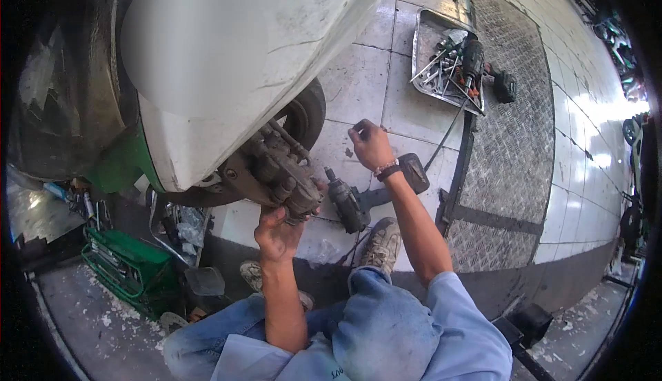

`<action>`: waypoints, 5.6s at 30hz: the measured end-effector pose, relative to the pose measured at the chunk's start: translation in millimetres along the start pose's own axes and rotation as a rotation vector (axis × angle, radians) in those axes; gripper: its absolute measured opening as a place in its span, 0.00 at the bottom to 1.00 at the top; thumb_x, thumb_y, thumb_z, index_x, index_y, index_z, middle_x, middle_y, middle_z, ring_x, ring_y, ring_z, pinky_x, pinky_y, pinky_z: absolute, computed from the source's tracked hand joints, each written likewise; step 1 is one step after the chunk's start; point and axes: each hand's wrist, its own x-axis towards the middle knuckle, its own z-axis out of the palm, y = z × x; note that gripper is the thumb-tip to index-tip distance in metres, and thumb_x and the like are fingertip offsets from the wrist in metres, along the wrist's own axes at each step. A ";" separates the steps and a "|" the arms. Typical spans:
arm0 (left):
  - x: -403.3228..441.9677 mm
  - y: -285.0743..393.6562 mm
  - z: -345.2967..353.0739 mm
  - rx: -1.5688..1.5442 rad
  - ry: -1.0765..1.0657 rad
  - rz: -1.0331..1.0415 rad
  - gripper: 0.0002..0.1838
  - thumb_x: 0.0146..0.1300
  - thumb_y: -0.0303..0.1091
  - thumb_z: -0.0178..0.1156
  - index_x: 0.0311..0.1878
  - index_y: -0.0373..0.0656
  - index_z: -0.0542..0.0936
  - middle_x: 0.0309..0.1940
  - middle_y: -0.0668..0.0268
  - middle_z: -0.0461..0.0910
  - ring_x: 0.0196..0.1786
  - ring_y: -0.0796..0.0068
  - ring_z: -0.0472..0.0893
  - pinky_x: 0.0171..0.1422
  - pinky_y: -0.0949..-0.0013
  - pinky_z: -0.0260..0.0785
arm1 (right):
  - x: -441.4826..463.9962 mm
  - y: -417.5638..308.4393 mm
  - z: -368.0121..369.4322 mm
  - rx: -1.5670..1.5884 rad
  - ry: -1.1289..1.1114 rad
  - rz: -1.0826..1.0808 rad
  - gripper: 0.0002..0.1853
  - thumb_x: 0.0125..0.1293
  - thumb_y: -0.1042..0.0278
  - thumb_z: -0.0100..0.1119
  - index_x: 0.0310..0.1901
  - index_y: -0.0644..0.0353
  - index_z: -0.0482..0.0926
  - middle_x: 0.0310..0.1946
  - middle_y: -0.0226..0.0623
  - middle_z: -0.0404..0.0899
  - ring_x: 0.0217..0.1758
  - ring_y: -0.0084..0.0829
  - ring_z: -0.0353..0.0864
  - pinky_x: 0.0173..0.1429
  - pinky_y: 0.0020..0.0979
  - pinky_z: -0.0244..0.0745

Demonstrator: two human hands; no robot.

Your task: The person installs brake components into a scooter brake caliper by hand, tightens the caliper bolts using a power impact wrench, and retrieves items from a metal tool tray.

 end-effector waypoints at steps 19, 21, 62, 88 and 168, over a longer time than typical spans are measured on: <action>-2.1 0.0 -16.0 -0.065 -0.018 -0.014 0.43 0.61 0.35 0.58 0.77 0.32 0.54 0.68 0.31 0.62 0.64 0.34 0.73 0.62 0.46 0.82 | -25.5 38.1 -17.3 -0.019 0.079 0.143 0.15 0.70 0.63 0.60 0.45 0.69 0.82 0.33 0.57 0.85 0.37 0.51 0.86 0.45 0.45 0.79; -4.4 -0.5 -17.7 -0.074 0.012 -0.030 0.43 0.61 0.36 0.58 0.77 0.32 0.54 0.67 0.31 0.62 0.64 0.36 0.72 0.62 0.47 0.82 | -20.2 20.0 -12.6 0.089 0.236 0.077 0.14 0.70 0.64 0.61 0.47 0.68 0.81 0.32 0.54 0.85 0.33 0.45 0.85 0.41 0.41 0.78; -12.3 6.2 -10.0 0.220 0.041 0.091 0.39 0.62 0.51 0.56 0.75 0.41 0.68 0.69 0.56 0.74 0.69 0.53 0.74 0.75 0.49 0.64 | -69.4 -116.7 -82.4 0.133 -0.484 -0.959 0.12 0.68 0.69 0.64 0.51 0.61 0.81 0.36 0.47 0.84 0.38 0.50 0.84 0.42 0.44 0.79; -9.4 12.2 -21.3 0.574 0.103 0.103 0.37 0.62 0.42 0.53 0.73 0.33 0.66 0.67 0.49 0.74 0.69 0.52 0.74 0.77 0.51 0.63 | -87.6 -138.5 -62.1 0.463 -0.955 0.256 0.16 0.77 0.61 0.57 0.44 0.70 0.81 0.19 0.40 0.81 0.17 0.25 0.79 0.23 0.32 0.73; 5.4 4.1 -108.8 0.411 0.059 0.166 0.33 0.63 0.19 0.59 0.73 0.41 0.67 0.68 0.58 0.73 0.71 0.61 0.72 0.76 0.57 0.62 | -27.3 -180.5 -16.2 -0.310 -0.023 -0.810 0.08 0.62 0.63 0.65 0.40 0.56 0.82 0.21 0.44 0.79 0.24 0.49 0.81 0.28 0.47 0.75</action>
